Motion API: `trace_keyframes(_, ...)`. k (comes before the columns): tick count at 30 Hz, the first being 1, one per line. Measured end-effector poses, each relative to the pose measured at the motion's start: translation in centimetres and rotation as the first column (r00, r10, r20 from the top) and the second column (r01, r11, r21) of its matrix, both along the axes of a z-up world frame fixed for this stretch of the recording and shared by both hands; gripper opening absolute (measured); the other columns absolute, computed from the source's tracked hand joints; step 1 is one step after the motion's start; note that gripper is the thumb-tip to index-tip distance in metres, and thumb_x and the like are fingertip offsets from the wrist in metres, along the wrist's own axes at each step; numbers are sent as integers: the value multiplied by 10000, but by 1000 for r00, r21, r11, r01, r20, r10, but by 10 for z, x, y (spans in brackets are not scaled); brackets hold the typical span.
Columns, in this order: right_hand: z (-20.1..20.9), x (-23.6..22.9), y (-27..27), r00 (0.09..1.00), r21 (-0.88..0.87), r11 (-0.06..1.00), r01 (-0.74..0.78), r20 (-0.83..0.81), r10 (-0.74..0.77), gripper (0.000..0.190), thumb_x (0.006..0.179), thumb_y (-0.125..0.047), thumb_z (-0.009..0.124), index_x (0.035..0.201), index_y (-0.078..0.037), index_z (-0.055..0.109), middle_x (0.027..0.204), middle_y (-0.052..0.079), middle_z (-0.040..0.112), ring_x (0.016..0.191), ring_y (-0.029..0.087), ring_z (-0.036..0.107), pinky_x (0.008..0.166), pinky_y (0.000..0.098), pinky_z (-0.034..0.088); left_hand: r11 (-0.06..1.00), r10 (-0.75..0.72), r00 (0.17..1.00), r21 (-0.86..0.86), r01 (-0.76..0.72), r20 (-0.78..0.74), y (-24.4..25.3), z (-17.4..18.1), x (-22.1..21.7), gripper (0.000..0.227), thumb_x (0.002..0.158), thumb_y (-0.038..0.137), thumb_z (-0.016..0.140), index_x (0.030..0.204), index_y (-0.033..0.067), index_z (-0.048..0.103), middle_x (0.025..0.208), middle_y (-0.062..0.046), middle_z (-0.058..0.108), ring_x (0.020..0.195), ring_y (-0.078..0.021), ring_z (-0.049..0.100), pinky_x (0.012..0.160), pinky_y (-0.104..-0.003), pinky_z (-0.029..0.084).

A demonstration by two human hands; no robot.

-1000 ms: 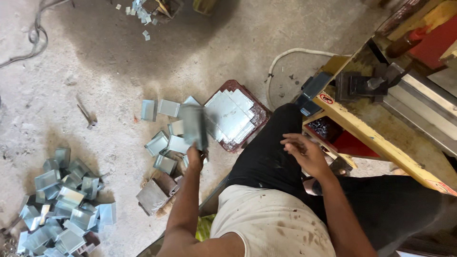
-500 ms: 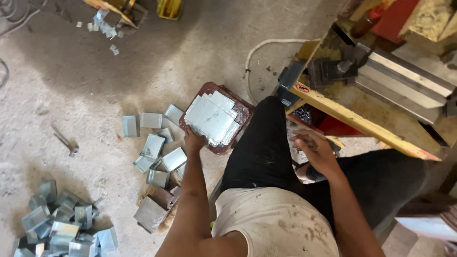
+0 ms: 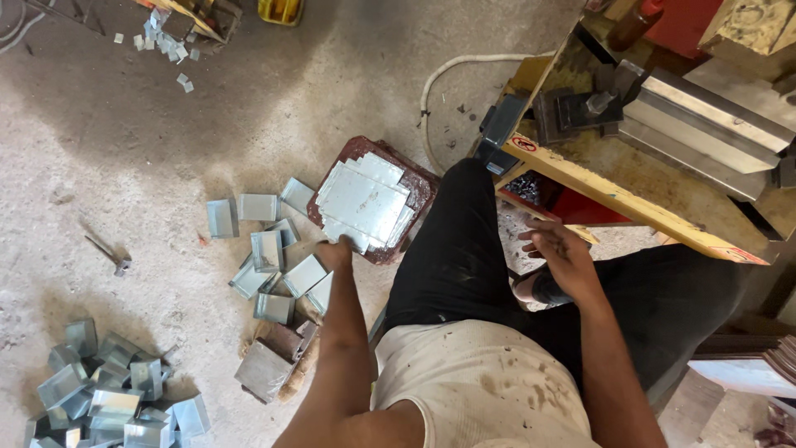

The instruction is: The person sits on the floor and operates a hydraulic press machine. They place square metal sheets into the machine, pull a lever to press them, and then remove the processed sheets, stacking them on a nearby tray.

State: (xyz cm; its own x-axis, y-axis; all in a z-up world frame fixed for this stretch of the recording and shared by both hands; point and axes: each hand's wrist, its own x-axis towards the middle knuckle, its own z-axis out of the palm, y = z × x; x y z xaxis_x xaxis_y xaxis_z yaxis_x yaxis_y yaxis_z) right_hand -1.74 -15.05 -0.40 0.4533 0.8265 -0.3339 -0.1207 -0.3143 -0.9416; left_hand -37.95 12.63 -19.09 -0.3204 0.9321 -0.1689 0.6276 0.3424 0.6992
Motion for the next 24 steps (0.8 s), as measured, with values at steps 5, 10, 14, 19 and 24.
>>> trace_keyframes(5, 6, 1, 5, 1000, 24, 1000, -10, 5, 10, 315, 1043, -140, 562, 1309, 24, 607, 1121, 143, 725, 1006, 210, 708, 885, 348, 589, 889, 459, 702, -297, -350, 544, -6, 1, 15, 630, 696, 28, 676, 1296, -13, 486, 1134, -181, 673, 858, -317, 712, 634, -440, 589)
trace_keyframes(10, 7, 4, 4, 1000, 64, 998, -1, 28, -1, 314, 1039, -138, 574, 1307, 19, 619, 1121, 142, 732, 1002, 206, 711, 879, 341, 591, 793, 602, 624, -467, -392, 498, 1, 7, 16, 586, 797, 119, 722, 1311, -59, 506, 1132, -176, 657, 879, -295, 698, 650, -439, 614)
trace_keyframes(14, 4, 3, -3, 1000, 41, 999, 19, -6, -19, 313, 1030, -143, 577, 1293, 21, 622, 1116, 141, 743, 971, 211, 725, 856, 332, 592, 797, 566, 714, -496, -345, 412, 8, 8, 17, 527, 831, 182, 733, 1218, -135, 567, 1028, -214, 672, 806, -330, 648, 602, -455, 502)
trace_keyframes(19, 3, 2, -17, 997, 5, 997, 72, -40, -71, 321, 1027, -150, 586, 1294, 23, 625, 1103, 145, 744, 961, 215, 722, 855, 332, 591, 852, 491, 674, -465, -240, 552, 11, -1, 7, 497, 848, 235, 683, 1087, -196, 622, 978, -214, 680, 792, -306, 654, 640, -436, 519)
trace_keyframes(24, 2, 3, -22, 995, -6, 995, 97, -23, -97, 321, 1031, -172, 581, 1284, 18, 637, 1097, 138, 750, 955, 208, 725, 842, 332, 588, 784, 618, 574, -474, -401, 537, 15, 9, 15, 454, 811, 147, 670, 1115, -180, 588, 1023, -199, 684, 837, -301, 676, 681, -449, 542)
